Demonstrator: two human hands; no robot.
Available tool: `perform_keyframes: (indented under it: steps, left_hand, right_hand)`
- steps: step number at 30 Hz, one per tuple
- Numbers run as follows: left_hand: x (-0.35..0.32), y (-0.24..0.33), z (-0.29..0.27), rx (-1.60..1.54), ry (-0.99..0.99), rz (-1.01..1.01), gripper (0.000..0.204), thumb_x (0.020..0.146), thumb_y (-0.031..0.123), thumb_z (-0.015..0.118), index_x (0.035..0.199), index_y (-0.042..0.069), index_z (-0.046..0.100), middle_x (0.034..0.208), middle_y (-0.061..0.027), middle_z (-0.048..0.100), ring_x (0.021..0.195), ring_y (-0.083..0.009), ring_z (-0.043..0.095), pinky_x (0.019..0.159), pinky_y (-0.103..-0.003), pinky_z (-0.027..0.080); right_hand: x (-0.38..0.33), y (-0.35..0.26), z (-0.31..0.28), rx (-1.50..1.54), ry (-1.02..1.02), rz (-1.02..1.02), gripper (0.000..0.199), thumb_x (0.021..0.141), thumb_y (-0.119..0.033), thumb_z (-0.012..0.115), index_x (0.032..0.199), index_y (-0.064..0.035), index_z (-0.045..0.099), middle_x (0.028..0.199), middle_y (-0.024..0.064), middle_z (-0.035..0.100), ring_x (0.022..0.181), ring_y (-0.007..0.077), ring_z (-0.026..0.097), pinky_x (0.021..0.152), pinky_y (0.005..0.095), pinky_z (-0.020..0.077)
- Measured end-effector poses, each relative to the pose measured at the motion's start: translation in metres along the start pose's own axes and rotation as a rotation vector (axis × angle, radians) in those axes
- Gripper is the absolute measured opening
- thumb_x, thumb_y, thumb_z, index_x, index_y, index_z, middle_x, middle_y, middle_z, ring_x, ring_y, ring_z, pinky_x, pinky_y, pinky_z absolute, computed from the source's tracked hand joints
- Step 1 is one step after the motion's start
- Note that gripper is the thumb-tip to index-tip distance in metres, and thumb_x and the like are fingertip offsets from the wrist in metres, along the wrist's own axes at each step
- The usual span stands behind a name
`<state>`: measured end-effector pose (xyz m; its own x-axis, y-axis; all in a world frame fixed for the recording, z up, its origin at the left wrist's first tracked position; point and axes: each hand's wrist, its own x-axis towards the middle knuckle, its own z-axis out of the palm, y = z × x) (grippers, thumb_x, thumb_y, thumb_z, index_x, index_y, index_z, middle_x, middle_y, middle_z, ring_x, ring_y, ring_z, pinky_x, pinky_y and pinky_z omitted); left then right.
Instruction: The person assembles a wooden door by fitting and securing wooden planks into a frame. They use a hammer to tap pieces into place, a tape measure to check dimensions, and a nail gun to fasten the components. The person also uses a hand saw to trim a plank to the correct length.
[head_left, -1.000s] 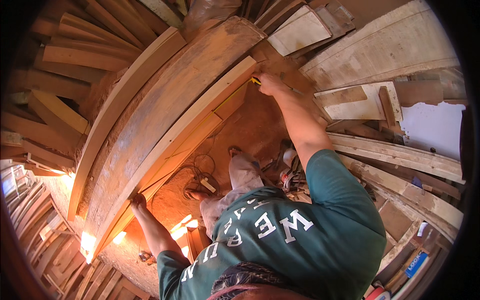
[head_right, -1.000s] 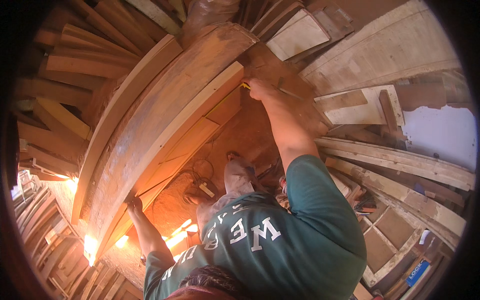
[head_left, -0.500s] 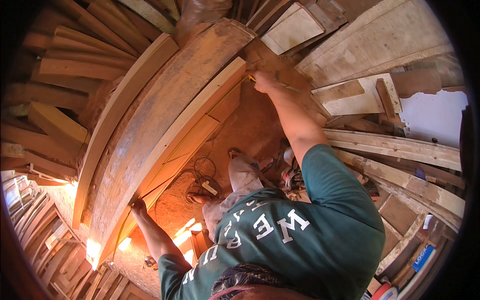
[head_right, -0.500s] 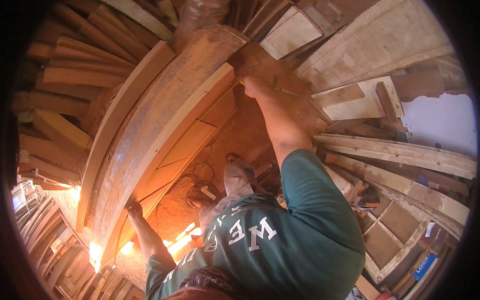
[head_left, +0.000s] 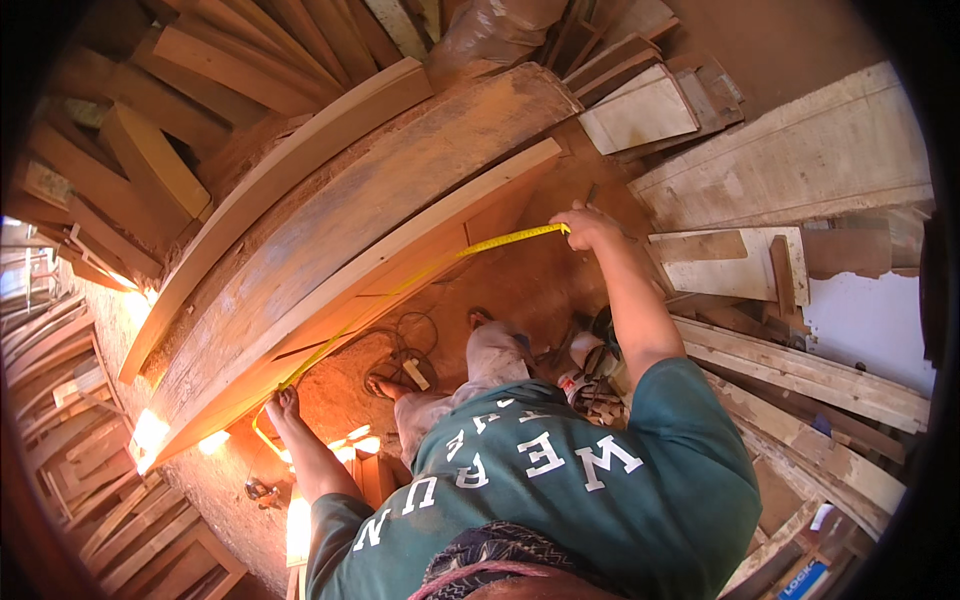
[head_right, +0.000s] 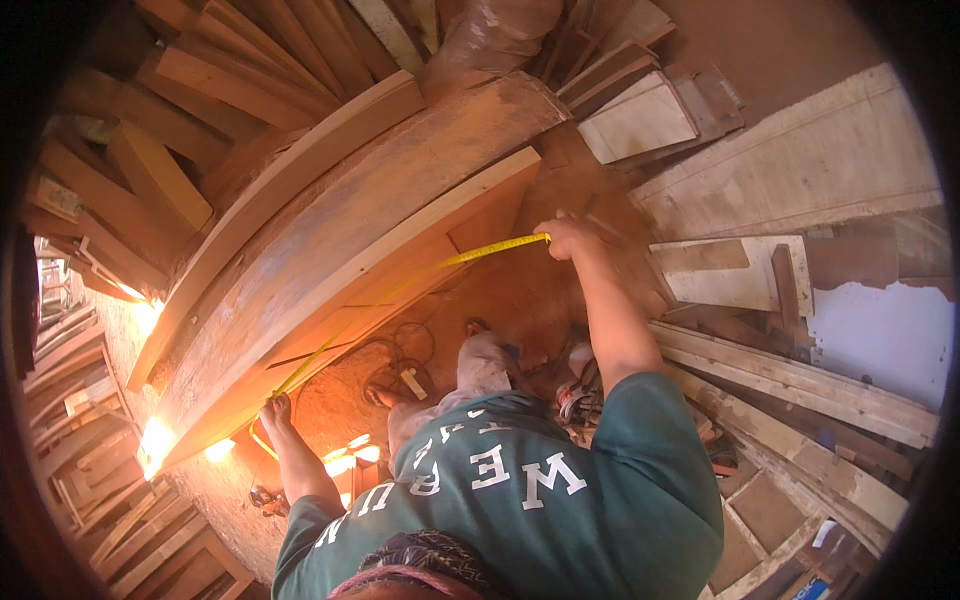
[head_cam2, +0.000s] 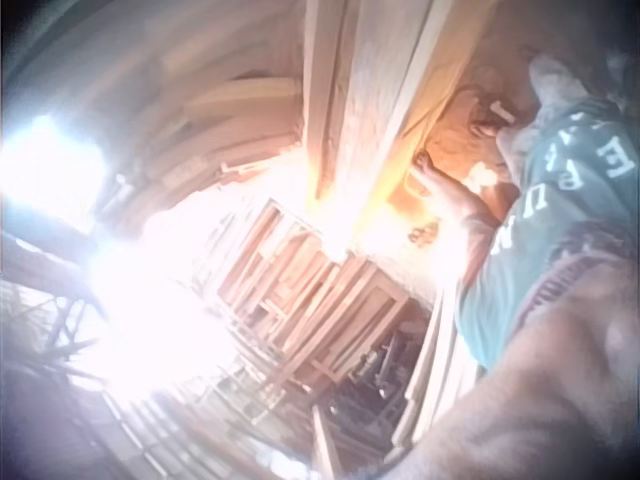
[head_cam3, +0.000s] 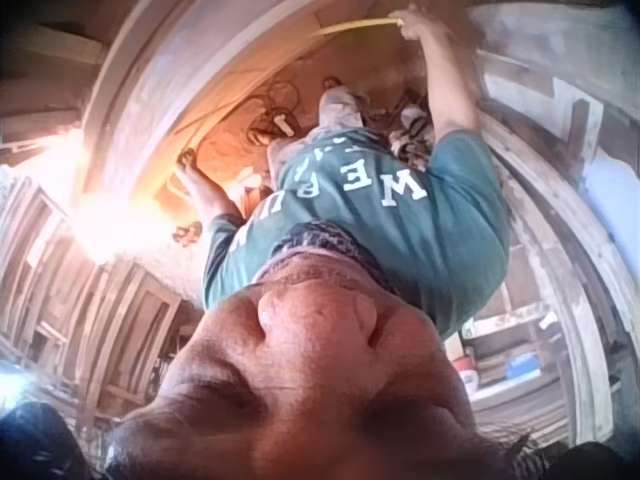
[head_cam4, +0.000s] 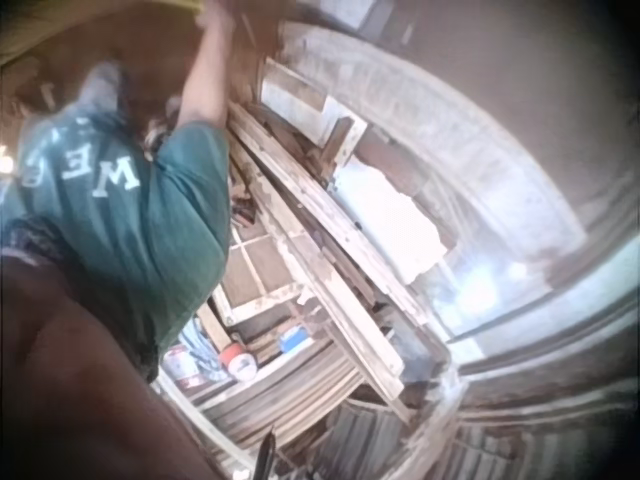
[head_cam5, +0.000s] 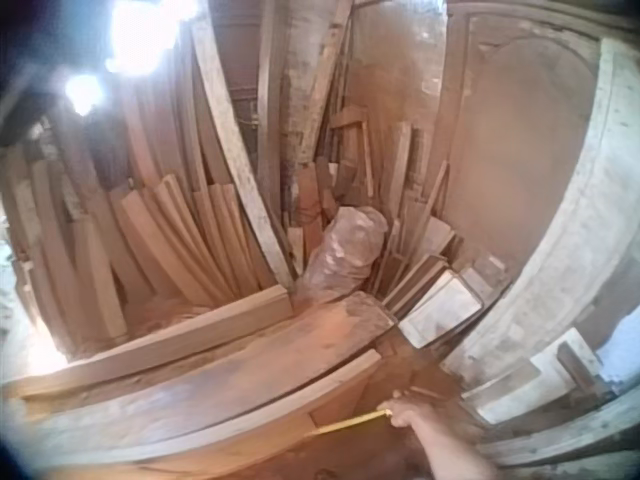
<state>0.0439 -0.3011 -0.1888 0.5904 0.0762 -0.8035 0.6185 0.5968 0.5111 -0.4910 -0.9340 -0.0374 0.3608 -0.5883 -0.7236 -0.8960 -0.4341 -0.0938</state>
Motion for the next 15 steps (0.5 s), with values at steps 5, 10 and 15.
perform_keyframes:
  steps: [5, 10, 15]
  left_hand:
    - [-0.049, 0.011, -0.018, -0.074, -0.035, 0.051, 0.02, 0.094, 0.011, 0.055, 0.109, 0.0, 0.062, 0.102, -0.0149, 0.069, 0.089, -0.0277, 0.067, 0.081, -0.047, 0.057]
    - [-0.028, 0.02, -0.052, -0.122, -0.089, 0.053, 0.007, 0.094, 0.012, 0.064, 0.097, 0.006, 0.063, 0.096, -0.008, 0.068, 0.093, -0.0234, 0.064, 0.088, -0.041, 0.052]
    - [-0.033, -0.014, -0.067, -0.072, -0.121, -0.025, 0.007, 0.092, 0.013, 0.068, 0.096, 0.008, 0.065, 0.086, -0.0074, 0.07, 0.09, -0.0219, 0.068, 0.089, -0.04, 0.053]
  right_hand:
    - [-0.008, -0.011, 0.008, -0.08, 0.083, -0.066, 0.067, 0.082, 0.0, 0.062, 0.139, -0.0354, 0.059, 0.15, 0.0128, 0.043, 0.14, 0.0354, 0.04, 0.116, 0.0452, 0.0376]
    - [-0.039, -0.05, 0.015, -0.208, 0.061, -0.178, 0.058, 0.084, -0.004, 0.06, 0.133, -0.036, 0.064, 0.139, 0.0143, 0.05, 0.135, 0.0348, 0.045, 0.114, 0.0443, 0.0381]
    - [-0.051, -0.115, 0.036, -0.253, -0.039, -0.284, 0.061, 0.078, -0.005, 0.063, 0.131, -0.0375, 0.065, 0.134, 0.0125, 0.049, 0.13, 0.0363, 0.045, 0.111, 0.0513, 0.0395]
